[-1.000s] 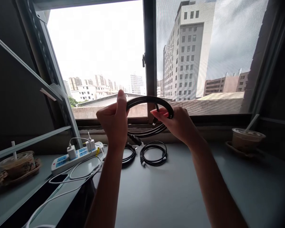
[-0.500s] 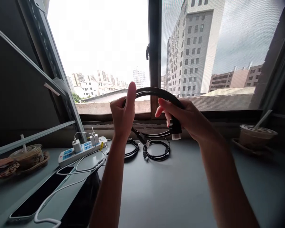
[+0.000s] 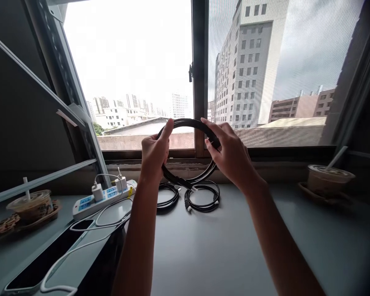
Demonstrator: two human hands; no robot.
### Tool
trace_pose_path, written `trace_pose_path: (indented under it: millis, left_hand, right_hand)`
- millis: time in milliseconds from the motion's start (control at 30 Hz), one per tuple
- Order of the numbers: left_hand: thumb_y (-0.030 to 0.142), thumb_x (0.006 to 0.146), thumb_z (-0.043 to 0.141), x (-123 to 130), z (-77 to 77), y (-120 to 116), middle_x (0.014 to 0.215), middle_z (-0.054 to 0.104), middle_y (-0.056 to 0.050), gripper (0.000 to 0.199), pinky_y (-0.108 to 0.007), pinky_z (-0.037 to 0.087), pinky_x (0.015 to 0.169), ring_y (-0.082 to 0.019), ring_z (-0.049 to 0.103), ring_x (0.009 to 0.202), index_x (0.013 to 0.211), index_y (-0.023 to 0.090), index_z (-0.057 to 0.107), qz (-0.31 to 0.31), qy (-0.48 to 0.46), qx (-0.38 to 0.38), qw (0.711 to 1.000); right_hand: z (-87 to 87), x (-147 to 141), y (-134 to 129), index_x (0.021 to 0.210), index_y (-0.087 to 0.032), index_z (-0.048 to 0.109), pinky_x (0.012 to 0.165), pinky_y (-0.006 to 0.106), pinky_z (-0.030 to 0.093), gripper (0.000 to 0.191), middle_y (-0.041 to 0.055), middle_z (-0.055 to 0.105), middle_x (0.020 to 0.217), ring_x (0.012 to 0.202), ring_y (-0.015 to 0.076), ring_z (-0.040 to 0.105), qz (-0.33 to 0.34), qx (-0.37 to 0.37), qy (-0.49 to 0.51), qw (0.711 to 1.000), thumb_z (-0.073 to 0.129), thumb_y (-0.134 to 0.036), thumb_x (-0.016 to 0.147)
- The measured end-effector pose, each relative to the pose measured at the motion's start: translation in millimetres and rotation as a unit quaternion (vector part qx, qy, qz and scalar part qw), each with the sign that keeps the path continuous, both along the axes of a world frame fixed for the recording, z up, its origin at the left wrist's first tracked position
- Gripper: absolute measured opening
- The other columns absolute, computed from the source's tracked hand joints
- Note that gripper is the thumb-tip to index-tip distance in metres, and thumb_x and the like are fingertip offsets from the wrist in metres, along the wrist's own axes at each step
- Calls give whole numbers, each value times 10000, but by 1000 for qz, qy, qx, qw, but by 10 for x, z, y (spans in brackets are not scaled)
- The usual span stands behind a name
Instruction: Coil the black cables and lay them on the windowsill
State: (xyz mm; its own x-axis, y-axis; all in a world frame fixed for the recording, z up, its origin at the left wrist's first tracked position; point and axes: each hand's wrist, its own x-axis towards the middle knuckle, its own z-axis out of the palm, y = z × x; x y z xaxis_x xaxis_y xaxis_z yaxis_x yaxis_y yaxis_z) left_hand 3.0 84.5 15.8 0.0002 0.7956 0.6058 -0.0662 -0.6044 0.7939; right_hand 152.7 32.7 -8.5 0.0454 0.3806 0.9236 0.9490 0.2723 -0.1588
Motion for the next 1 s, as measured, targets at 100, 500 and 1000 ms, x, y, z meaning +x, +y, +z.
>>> trace_pose_path:
  millis: [100, 500, 1000]
  left_hand:
    - [524, 762, 580, 41, -9, 8, 305, 229, 61, 608, -219, 176, 323, -33, 221, 292, 361, 195, 263, -9, 1, -14, 1000]
    - [552, 718, 593, 59, -91, -92, 609, 635, -34, 451, -240, 436, 431, -169, 603, 457, 961, 181, 507, 13, 345, -63, 936]
    - [349, 879, 514, 481, -1216, 1037, 910, 614, -49, 279, -294, 517, 639, -123, 595, 729, 1027, 120, 574, -35, 619, -261, 739]
  right_hand:
    - [-11, -9, 51, 1355, -266, 450, 507, 215, 358, 477, 39, 556, 887, 557, 87, 465, -31, -18, -1, 999, 489, -188, 886]
    - [-159, 325, 401, 1276, -182, 542, 924, 340, 436, 369, 85, 601, 1166, 1063, 219, 568, -10, -61, 118, 991, 441, -229, 924]
    - [-808, 614, 905, 1165, -123, 536, 668, 256, 531, 304, 65, 600, 987, 750, 105, 597, -83, -582, 219, 779, 549, -251, 890]
